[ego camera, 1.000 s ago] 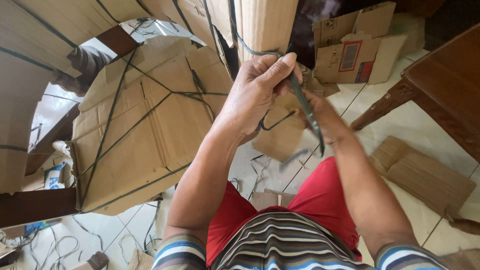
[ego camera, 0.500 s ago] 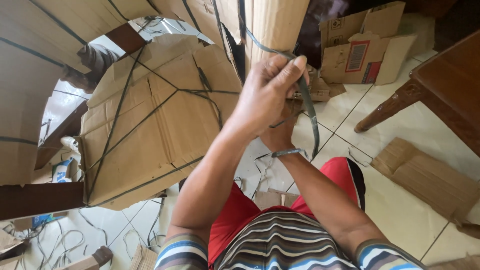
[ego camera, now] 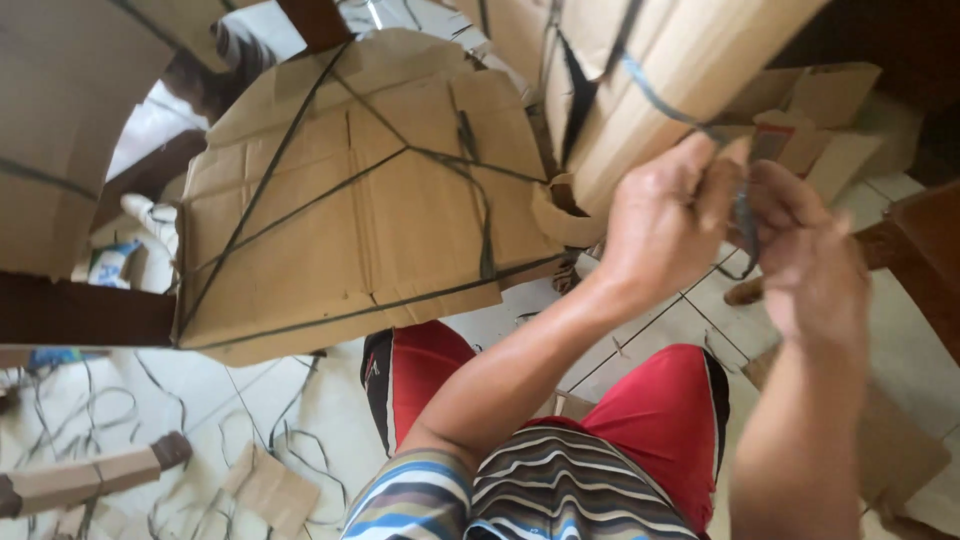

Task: Wrapping wooden chair components with cardboard and securing them with plastic ties for protection.

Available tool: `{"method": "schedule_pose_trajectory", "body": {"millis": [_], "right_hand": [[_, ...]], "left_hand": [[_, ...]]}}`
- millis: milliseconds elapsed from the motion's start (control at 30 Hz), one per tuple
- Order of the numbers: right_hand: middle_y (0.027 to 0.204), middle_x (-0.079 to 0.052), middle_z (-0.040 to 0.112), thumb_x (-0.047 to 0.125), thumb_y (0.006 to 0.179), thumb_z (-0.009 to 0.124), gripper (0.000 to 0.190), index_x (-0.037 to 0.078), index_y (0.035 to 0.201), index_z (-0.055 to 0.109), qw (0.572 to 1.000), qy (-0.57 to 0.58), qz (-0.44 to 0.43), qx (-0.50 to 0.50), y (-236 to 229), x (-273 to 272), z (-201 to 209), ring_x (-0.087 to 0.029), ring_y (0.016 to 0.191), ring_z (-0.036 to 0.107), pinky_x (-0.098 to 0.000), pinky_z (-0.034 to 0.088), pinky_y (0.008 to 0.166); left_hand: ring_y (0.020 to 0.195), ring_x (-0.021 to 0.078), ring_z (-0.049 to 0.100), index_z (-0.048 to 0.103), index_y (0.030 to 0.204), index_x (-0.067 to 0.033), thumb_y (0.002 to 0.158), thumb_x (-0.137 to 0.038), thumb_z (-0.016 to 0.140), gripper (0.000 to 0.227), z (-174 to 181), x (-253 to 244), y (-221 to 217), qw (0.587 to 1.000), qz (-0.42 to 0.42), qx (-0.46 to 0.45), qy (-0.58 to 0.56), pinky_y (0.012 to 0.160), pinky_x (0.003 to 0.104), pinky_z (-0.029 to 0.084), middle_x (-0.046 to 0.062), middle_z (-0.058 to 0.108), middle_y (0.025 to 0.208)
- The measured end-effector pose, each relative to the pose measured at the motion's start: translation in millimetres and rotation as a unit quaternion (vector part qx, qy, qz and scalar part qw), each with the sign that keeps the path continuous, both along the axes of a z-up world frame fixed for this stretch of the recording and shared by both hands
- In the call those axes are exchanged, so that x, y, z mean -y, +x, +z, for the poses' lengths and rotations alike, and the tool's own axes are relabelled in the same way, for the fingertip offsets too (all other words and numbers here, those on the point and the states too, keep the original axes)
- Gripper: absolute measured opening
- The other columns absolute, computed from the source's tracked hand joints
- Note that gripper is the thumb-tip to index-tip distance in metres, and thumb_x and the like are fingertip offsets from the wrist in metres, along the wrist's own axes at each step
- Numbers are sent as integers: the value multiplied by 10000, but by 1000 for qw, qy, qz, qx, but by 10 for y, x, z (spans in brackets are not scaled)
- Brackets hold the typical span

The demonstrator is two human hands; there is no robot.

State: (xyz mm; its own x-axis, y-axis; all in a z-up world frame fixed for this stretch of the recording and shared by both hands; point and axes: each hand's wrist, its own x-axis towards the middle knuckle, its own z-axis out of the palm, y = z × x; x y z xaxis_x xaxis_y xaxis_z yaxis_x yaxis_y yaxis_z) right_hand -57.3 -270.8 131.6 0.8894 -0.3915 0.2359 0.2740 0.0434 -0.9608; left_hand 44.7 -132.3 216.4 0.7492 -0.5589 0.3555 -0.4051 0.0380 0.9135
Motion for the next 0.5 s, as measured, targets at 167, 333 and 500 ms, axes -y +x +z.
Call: {"method": "schedule_pose_trajectory", "body": {"millis": [167,333,500], "right_hand": [[641,22,312,377,1118,509,331,56,1103,589,977,-92,-182,-57,-94,-754,376,-90,566,301,-268,276,504],[637,-66,359,189,1145,503,280,14,932,452,958,-112,-254,76,-90,-970,172,-109,530,290,-311,237,516],[625,-38,385,357,1127,533,374,4,1001,534,946,-141,-286,59,-214,-1020,144,-95,546,336,-292,282,562]], "left_hand": [[661,380,603,391,758,-118,964,-393,375,345,-10,-12,-4,998,-1,2,61,630,472,426,125,590,673],[682,302,741,483,867,-132,962,-396,370,303,155,-222,-46,992,-34,-102,63,651,416,512,66,658,671],[881,421,720,513,1200,-139,940,-359,407,357,231,-291,-101,984,-28,-166,55,830,492,520,131,723,911]]}}
